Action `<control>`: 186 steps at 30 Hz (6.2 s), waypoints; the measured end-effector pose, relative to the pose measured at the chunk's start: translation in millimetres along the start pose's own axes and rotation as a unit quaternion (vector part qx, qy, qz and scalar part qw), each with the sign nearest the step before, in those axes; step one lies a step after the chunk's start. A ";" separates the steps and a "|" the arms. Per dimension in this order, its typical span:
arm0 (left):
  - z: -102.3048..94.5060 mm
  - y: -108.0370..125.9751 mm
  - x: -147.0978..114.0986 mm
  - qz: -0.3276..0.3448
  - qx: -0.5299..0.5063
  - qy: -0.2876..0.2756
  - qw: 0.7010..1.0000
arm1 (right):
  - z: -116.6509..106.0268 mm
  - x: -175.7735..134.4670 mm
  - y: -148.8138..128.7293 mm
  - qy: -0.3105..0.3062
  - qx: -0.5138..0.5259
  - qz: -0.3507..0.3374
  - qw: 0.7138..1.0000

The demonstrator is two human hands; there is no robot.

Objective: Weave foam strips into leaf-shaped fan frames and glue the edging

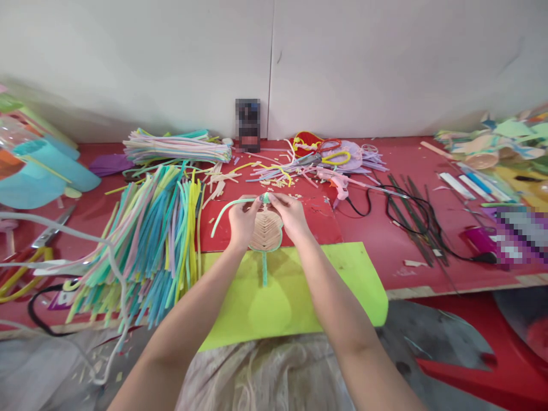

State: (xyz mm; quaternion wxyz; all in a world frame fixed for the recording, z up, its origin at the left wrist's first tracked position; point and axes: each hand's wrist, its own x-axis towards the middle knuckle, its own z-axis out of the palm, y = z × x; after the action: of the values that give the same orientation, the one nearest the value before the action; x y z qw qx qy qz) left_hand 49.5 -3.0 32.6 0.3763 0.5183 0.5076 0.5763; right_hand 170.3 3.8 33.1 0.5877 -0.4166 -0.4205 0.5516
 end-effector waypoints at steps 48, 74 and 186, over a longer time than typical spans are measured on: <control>-13.3 22.8 -0.9 0.170 0.061 0.002 0.984 | 4.9 -9.2 9.8 -0.010 -0.457 -0.286 0.842; 6.1 16.7 -11.9 -0.163 -0.300 -0.195 0.919 | -0.2 -10.5 -1.0 0.118 -0.367 -0.301 0.872; -28.4 28.5 7.6 0.100 0.410 -0.146 0.895 | -18.1 3.5 -5.5 -0.070 -0.339 -0.218 0.912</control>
State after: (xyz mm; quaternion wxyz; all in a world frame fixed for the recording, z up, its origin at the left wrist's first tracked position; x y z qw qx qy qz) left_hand 22.9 -7.0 63.5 0.1403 0.7529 0.5837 0.2697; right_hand 189.4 6.6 33.1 0.4857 -0.4488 -0.7030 0.2616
